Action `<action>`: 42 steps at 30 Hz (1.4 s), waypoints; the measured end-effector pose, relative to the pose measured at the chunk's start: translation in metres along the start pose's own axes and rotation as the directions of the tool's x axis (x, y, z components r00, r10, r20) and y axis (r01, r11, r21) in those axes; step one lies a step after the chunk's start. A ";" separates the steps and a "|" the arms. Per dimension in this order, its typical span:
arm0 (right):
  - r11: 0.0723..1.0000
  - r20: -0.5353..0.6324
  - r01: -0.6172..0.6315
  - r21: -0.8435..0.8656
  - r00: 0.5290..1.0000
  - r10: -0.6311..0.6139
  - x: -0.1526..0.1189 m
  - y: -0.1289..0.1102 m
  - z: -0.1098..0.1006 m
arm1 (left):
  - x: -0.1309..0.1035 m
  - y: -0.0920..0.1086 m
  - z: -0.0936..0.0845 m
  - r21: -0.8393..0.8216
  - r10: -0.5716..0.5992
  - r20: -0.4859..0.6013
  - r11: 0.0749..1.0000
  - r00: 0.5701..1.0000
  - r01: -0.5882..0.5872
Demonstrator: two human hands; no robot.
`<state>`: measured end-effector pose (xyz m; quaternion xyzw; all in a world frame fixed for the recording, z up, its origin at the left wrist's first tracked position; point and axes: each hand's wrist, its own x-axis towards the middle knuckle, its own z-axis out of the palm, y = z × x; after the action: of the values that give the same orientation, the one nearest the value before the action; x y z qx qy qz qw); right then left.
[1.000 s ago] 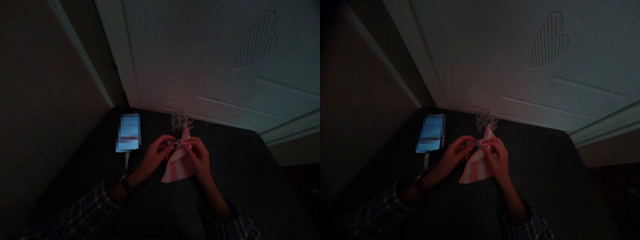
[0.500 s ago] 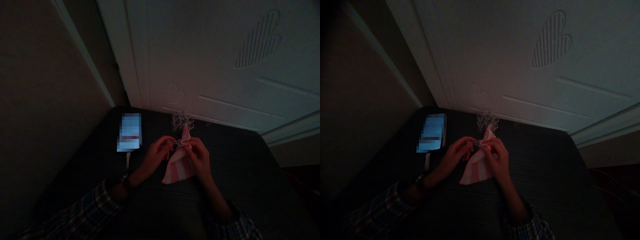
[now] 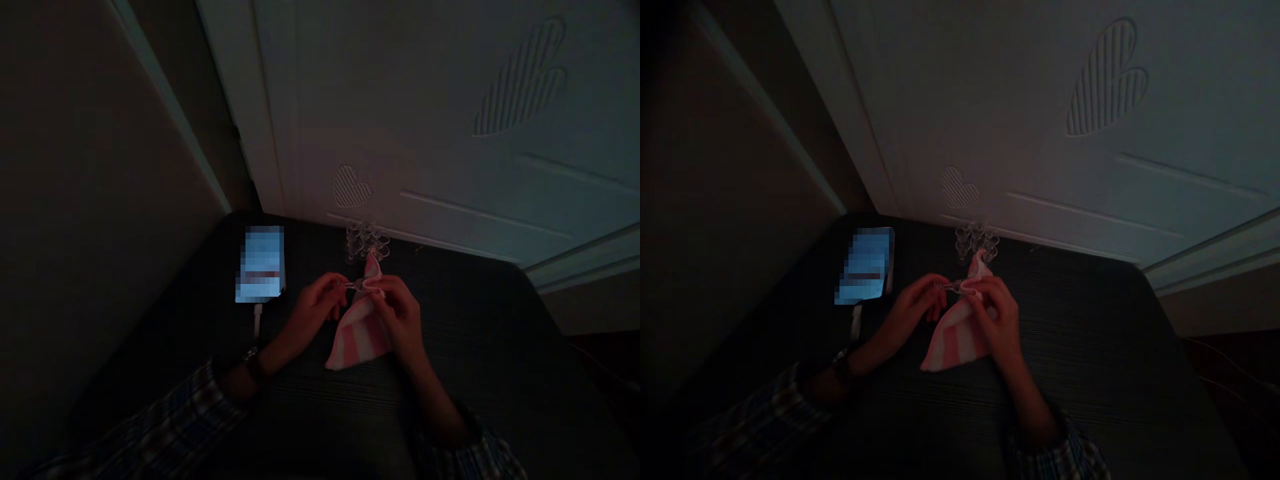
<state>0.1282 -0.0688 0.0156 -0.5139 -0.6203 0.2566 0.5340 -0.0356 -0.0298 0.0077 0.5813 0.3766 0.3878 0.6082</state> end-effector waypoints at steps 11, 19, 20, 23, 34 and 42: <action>1.000 0.007 -0.015 0.014 1.000 0.015 0.000 -0.001 0.000 | -0.001 -0.001 0.000 -0.018 -0.012 0.002 1.000 1.000 0.012; 1.000 0.004 -0.009 0.012 1.000 0.009 -0.001 0.001 0.001 | -0.002 0.002 0.000 -0.013 -0.002 0.005 1.000 1.000 0.003; 1.000 0.008 -0.011 0.013 1.000 0.011 -0.001 0.000 0.001 | -0.002 0.002 0.000 -0.014 0.003 0.005 1.000 1.000 -0.003; 1.000 0.015 -0.013 0.005 1.000 0.013 -0.001 0.000 0.000 | -0.002 0.003 0.000 -0.040 0.021 -0.008 0.999 1.000 -0.021; 0.999 -0.003 -0.027 0.018 1.000 0.027 -0.002 0.002 0.001 | -0.002 0.003 0.000 -0.012 0.003 -0.024 1.000 1.000 -0.003; 1.000 -0.002 -0.026 0.014 1.000 0.026 -0.001 0.001 0.000 | -0.005 0.004 0.000 0.025 0.011 -0.022 1.000 1.000 -0.011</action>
<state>0.1283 -0.0692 0.0139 -0.5185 -0.6113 0.2673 0.5348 -0.0378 -0.0338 0.0113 0.5864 0.3849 0.3931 0.5946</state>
